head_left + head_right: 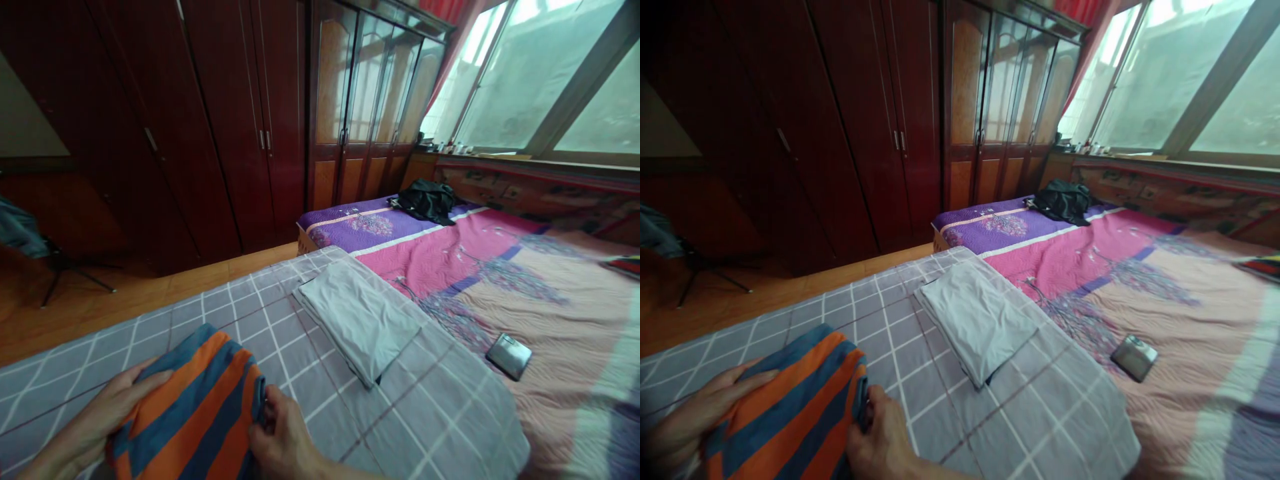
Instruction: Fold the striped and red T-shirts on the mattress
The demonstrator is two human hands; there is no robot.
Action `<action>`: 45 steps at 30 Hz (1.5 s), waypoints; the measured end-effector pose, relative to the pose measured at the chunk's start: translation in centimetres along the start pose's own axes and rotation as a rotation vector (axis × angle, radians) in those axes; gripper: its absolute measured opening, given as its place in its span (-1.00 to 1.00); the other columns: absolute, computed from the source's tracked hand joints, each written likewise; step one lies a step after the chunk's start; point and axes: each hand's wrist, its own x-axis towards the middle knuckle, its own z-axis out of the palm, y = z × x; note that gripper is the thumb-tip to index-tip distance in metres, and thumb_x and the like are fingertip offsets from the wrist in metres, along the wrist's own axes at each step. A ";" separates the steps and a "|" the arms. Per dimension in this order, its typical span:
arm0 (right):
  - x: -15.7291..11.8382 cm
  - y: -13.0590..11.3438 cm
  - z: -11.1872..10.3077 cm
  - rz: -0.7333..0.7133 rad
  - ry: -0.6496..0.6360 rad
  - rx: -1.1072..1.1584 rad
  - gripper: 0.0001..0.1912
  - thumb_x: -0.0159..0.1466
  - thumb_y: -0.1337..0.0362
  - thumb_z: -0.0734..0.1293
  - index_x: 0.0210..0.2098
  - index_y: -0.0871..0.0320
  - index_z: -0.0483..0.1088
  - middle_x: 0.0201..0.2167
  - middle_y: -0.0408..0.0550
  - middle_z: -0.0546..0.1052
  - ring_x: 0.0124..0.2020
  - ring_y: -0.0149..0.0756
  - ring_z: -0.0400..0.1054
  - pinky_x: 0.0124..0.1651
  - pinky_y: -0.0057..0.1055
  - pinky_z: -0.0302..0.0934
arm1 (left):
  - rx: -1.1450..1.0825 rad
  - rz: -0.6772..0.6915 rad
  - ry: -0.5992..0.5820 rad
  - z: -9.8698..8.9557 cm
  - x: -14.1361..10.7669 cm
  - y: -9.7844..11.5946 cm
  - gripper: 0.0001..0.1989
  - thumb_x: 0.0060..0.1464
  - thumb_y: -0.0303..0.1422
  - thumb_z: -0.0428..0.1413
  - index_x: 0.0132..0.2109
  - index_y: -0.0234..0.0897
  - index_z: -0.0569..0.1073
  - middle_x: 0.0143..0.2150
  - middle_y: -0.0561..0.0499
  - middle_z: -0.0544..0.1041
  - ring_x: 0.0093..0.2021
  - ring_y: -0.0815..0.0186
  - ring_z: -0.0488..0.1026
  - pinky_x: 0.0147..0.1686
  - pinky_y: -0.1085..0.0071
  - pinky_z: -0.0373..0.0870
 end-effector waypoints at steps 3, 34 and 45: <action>-0.7 -3.0 -2.2 -0.030 0.031 0.166 -0.69 0.11 0.18 0.35 -0.17 0.18 0.39 -0.36 -0.09 0.52 -0.32 -0.30 0.42 -0.23 -0.37 0.31 | 0.001 0.025 -0.006 3.2 -0.4 3.7 -0.37 -0.37 -0.19 0.38 -0.06 -0.16 0.43 -0.24 0.04 0.61 -0.21 0.06 0.56 -0.22 0.24 0.55; -0.9 -2.5 -27.6 -0.047 0.809 0.002 -0.54 0.01 0.15 0.36 -0.12 0.16 0.29 -0.67 -0.30 0.37 -0.77 -0.46 0.18 -0.76 -0.58 0.01 | 0.191 0.380 -0.259 28.6 15.8 9.4 -0.53 -0.15 -0.44 0.15 -0.01 -0.27 0.32 -0.41 0.09 0.50 -0.51 0.37 0.47 -0.50 0.47 0.42; -2.2 -3.6 -27.7 -0.100 1.110 -0.984 -0.29 0.15 0.07 0.21 0.23 0.24 0.03 -0.19 0.08 0.47 -0.22 -0.06 0.40 -0.18 -0.13 0.31 | 0.700 0.734 0.057 28.9 14.3 8.8 -0.64 -0.05 -0.51 0.07 -0.04 -0.28 0.41 0.01 -0.17 0.42 0.12 0.05 0.30 0.10 0.13 0.20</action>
